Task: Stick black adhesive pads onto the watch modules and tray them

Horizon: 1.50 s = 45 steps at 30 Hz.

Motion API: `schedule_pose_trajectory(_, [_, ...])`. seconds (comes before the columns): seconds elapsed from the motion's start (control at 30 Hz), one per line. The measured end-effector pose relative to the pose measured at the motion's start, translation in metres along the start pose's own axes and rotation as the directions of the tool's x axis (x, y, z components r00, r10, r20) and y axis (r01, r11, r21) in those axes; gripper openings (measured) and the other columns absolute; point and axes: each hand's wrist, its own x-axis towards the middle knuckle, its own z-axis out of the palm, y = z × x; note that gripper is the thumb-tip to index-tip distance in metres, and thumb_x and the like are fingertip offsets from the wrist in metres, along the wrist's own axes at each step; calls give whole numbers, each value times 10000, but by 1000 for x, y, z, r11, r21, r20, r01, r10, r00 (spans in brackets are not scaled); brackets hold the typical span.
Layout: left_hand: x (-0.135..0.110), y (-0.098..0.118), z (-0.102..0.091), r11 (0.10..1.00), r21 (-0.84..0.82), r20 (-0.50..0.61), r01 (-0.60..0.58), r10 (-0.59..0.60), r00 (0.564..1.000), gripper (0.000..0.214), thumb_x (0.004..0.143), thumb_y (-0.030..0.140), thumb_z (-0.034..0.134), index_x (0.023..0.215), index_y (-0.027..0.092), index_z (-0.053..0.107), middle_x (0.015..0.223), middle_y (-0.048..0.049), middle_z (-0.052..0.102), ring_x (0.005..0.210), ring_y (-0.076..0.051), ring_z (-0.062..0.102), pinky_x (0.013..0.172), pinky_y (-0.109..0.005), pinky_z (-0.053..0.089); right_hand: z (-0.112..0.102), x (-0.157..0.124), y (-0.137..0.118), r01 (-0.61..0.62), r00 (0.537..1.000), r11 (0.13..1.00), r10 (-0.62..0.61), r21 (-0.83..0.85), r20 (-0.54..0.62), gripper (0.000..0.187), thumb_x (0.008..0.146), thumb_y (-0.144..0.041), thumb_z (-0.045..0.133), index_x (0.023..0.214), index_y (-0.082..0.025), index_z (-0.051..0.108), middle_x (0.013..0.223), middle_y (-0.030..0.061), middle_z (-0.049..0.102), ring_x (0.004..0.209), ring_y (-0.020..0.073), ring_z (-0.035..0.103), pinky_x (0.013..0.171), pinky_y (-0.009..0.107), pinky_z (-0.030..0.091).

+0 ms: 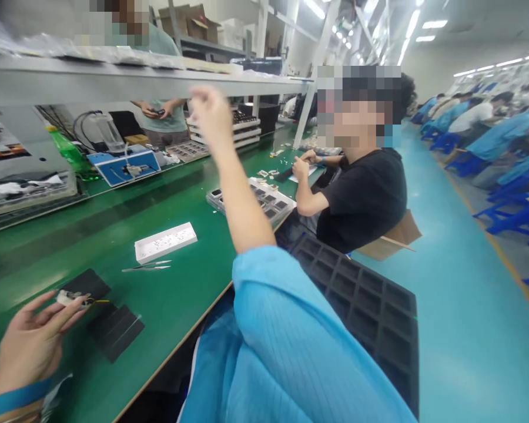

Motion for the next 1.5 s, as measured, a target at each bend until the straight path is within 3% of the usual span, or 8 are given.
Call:
schedule_pose_trajectory(0.17, [3,1,1,996,-59,-40,65,-68,997,495,561,77,784,1016,213,646,750,19,701,693,-130,680,623,-206,578,117,-147,-53,-175,835,937,-20,301,549,193,886,-228,575,1011,-122,677,854,-9,690,719,62,648,713,164,492])
schedule_pose_trajectory(0.37, [-4,4,-4,954,-263,205,144,-91,975,669,460,244,921,1068,180,648,915,-62,733,846,-198,715,762,-277,572,158,-248,-56,-403,776,854,128,328,618,91,840,-230,598,874,-164,651,934,41,684,860,129,648,831,254,525])
schedule_pose_trajectory(0.63, [0,0,-10,915,-359,324,185,-64,944,575,483,260,923,1008,178,704,920,-53,728,792,-173,692,730,-287,579,167,-275,-50,-545,622,760,81,356,779,206,796,-386,653,806,-182,623,824,46,690,740,154,667,733,292,557])
schedule_pose_trajectory(0.93, [3,-3,-12,902,-382,319,203,-77,945,557,504,250,919,1017,178,716,921,-39,716,795,-157,673,793,-310,573,168,-283,-53,-516,645,766,54,383,762,134,797,-312,655,817,-179,654,896,58,706,827,163,679,788,303,568])
schedule_pose_trajectory(1.13, [3,-7,-11,898,-398,290,185,-68,954,531,535,243,911,1022,173,712,916,-37,719,795,-146,674,809,-301,570,168,-286,-53,-148,729,909,-166,389,664,101,865,-204,562,799,-200,639,955,66,700,960,177,651,913,344,524])
schedule_pose_trajectory(1.23, [4,-7,-11,888,-428,277,170,-50,960,525,537,241,912,1018,175,712,923,-36,726,803,-144,681,787,-278,576,172,-286,-53,-305,691,871,-75,384,719,68,866,-254,596,841,-197,624,983,64,691,989,174,645,937,343,517])
schedule_pose_trajectory(1.4, [9,-7,-17,888,-447,250,109,7,968,529,578,247,894,1064,192,690,996,-55,737,864,-170,702,831,-301,579,174,-284,-52,-910,234,370,86,187,968,402,751,-376,767,1062,-218,568,1069,34,681,933,146,666,845,302,566])
schedule_pose_trajectory(1.5, [13,-6,-21,886,-452,229,104,3,973,504,606,247,880,1065,195,681,997,-69,743,886,-185,712,833,-311,582,173,-281,-47,-943,-3,332,40,-17,999,401,653,-288,854,948,-166,611,917,39,699,803,129,680,774,258,582])
